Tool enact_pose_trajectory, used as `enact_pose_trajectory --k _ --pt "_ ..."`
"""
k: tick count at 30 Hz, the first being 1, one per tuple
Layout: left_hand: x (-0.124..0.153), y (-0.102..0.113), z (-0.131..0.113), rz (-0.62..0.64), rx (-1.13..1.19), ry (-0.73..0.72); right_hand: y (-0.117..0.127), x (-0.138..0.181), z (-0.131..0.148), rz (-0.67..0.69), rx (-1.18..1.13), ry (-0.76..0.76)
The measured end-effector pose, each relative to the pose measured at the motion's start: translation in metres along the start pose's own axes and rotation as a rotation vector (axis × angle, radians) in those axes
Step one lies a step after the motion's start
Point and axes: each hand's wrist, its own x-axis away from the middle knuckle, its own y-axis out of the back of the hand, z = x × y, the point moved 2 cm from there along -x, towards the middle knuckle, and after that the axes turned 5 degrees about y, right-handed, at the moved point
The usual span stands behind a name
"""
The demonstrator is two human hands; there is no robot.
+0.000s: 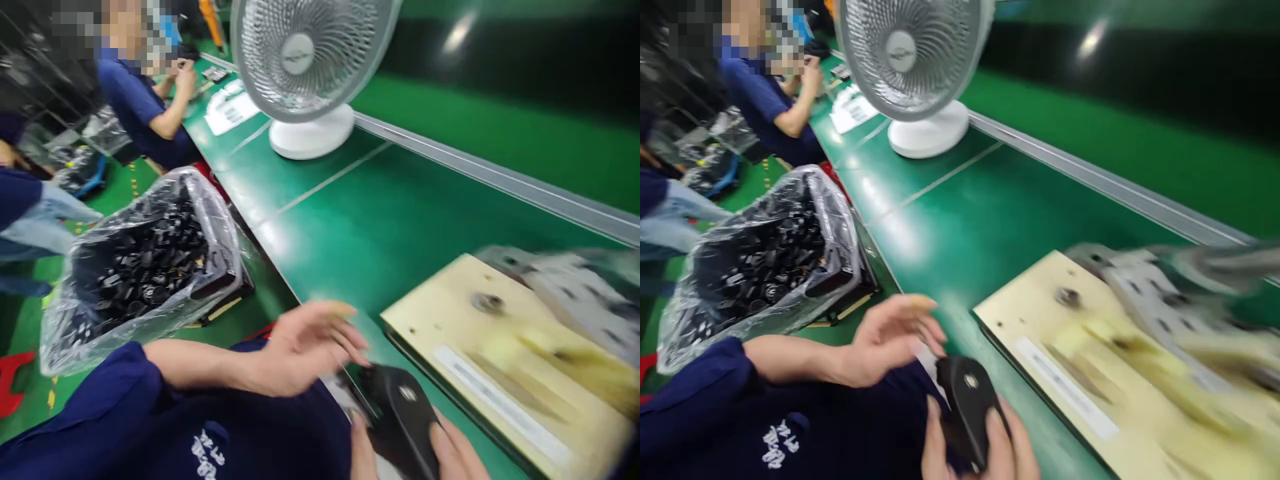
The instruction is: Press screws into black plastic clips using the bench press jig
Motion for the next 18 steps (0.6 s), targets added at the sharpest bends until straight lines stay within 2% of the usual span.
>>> enact_pose_trajectory --k 3,5,8,10,13,15,18 --pt "0.004 0.003 -0.013 -0.152 -0.010 -0.016 0.007 -0.016 0.020 0.078 0.007 -0.080" --pt "0.004 0.004 -0.016 -0.122 0.000 0.096 0.009 -0.019 0.028 0.096 -0.021 -0.094" --pt "0.005 0.001 -0.019 -0.013 0.040 0.294 0.010 -0.017 0.033 0.082 -0.019 -0.070" --pt "0.004 0.000 -0.024 -0.031 0.018 0.284 0.012 -0.016 0.034 0.061 -0.008 -0.049" --pt "-0.001 0.004 -0.032 -0.169 -0.051 0.190 0.014 -0.015 0.033 0.051 0.000 -0.058" --pt "-0.004 0.006 -0.032 -0.224 -0.075 0.188 0.013 -0.014 0.032 0.060 -0.004 -0.082" --pt "-0.004 0.003 -0.027 -0.186 -0.069 0.240 0.012 -0.012 0.031 0.063 -0.006 -0.098"
